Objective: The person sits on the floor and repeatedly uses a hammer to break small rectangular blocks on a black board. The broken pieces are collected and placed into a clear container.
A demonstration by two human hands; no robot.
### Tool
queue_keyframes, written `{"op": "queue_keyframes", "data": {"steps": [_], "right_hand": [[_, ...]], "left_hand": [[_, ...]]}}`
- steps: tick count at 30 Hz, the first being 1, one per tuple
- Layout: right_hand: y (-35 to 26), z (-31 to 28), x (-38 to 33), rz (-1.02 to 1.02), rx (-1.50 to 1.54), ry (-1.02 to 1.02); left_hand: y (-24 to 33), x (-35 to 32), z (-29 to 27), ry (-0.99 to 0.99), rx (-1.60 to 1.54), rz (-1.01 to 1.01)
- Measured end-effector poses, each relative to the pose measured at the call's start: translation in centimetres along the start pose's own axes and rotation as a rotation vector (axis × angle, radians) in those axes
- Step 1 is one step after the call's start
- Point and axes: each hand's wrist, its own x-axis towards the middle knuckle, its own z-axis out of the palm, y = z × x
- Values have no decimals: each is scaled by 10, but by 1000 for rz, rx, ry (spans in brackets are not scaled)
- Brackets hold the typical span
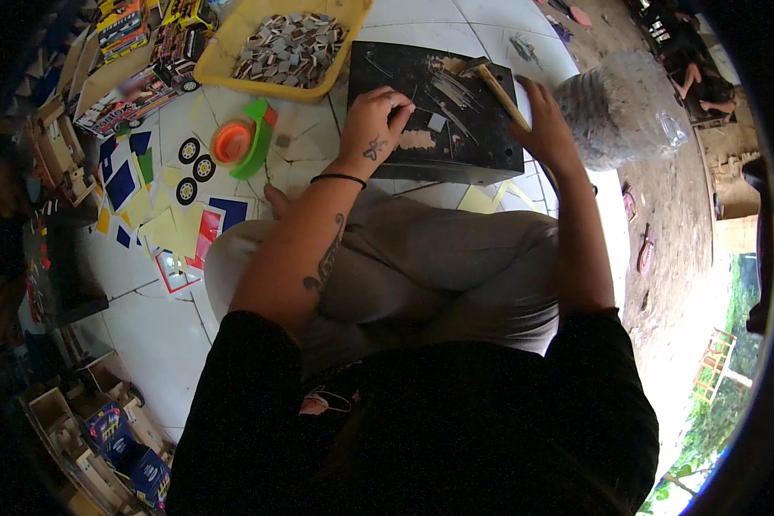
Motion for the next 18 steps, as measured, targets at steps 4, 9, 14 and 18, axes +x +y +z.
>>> {"op": "queue_keyframes", "data": {"steps": [4, 9, 14, 18], "right_hand": [[55, 7, -62, 319, 66, -354], [27, -27, -78, 215, 295, -117], [-57, -64, -113, 357, 428, -229], [-94, -63, -135, 229, 328, -169]], "left_hand": [[-2, -1, 2, 34, 13, 54], [-3, -4, 2, 36, -3, 50], [-3, -4, 1, 30, -43, 43], [-3, -4, 1, 24, -1, 60]]}}
